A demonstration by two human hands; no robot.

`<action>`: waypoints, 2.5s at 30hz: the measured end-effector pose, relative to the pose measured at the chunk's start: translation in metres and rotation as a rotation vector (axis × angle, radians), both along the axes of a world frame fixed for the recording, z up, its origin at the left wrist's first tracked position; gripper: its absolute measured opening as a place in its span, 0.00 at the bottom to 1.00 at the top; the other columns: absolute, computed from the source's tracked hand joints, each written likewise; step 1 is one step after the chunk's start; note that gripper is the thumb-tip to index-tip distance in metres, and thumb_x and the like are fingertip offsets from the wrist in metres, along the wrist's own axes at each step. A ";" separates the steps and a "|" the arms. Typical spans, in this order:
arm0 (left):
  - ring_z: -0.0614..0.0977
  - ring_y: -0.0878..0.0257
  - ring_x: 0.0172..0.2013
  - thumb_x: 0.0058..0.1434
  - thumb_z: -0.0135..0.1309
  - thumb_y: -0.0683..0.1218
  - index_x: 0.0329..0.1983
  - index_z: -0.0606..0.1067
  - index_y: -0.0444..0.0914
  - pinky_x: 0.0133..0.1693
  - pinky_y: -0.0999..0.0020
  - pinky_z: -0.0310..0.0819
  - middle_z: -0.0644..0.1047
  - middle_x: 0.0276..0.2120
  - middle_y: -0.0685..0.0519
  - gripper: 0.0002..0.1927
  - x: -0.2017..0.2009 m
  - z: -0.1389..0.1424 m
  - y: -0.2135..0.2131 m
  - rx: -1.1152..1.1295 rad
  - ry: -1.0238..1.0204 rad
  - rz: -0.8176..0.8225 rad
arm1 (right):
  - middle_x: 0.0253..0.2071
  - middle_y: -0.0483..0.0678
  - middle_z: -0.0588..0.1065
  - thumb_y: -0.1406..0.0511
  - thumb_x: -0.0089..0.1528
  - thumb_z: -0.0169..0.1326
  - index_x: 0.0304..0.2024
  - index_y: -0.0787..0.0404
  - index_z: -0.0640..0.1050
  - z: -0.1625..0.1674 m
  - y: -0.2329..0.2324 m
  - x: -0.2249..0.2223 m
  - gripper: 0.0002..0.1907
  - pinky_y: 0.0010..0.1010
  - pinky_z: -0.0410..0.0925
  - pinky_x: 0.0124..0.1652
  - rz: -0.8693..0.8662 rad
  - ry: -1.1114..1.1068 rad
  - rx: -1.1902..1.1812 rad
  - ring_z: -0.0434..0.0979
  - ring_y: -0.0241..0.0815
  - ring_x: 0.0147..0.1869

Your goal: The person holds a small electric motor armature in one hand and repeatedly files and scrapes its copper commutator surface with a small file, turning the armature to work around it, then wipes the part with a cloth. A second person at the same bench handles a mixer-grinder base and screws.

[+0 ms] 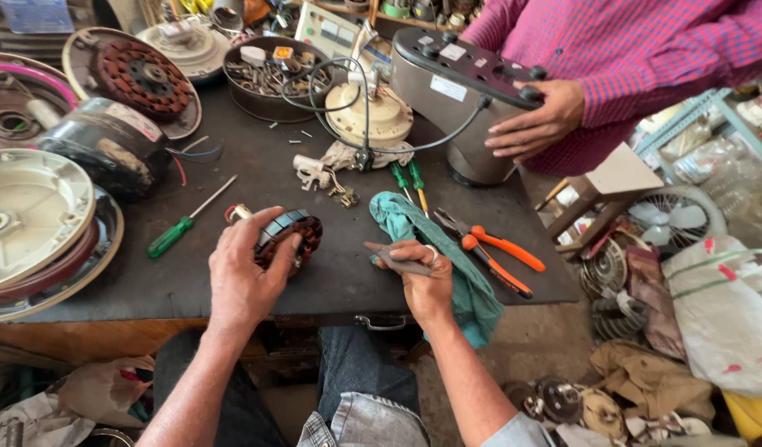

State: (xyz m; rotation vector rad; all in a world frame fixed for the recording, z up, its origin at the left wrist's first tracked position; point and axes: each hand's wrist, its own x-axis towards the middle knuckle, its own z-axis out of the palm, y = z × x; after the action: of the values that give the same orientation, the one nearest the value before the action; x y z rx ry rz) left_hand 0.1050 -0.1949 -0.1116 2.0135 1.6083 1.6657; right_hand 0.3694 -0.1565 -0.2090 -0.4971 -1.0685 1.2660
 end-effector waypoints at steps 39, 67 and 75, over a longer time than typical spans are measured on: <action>0.80 0.57 0.44 0.40 0.62 0.40 0.47 0.76 0.38 0.44 0.62 0.69 0.81 0.51 0.56 0.26 0.032 -0.003 -0.019 -0.138 0.051 0.001 | 0.41 0.50 0.77 0.68 0.64 0.48 0.41 0.64 0.77 0.099 -0.023 -0.071 0.08 0.48 0.74 0.58 -0.041 -0.652 0.725 0.79 0.51 0.48; 0.81 0.58 0.43 0.52 0.62 0.45 0.45 0.78 0.39 0.44 0.63 0.69 0.82 0.49 0.56 0.16 0.039 0.003 -0.025 -0.109 0.017 0.047 | 0.47 0.52 0.79 0.71 0.67 0.49 0.47 0.65 0.80 0.124 -0.035 -0.085 0.10 0.44 0.75 0.56 -0.356 -0.918 0.777 0.81 0.53 0.53; 0.81 0.58 0.44 0.50 0.64 0.45 0.46 0.77 0.39 0.45 0.64 0.69 0.82 0.50 0.55 0.19 0.036 -0.003 -0.023 -0.085 0.003 0.042 | 0.47 0.55 0.78 0.68 0.66 0.47 0.44 0.67 0.79 0.098 -0.020 -0.074 0.11 0.46 0.73 0.58 -0.302 -0.883 0.805 0.80 0.56 0.54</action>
State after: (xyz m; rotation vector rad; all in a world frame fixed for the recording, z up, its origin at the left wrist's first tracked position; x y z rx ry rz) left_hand 0.1406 -0.2180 -0.1143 1.9565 1.7041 1.5793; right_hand 0.2954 -0.1766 -0.1111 -0.5587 -2.0151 0.2291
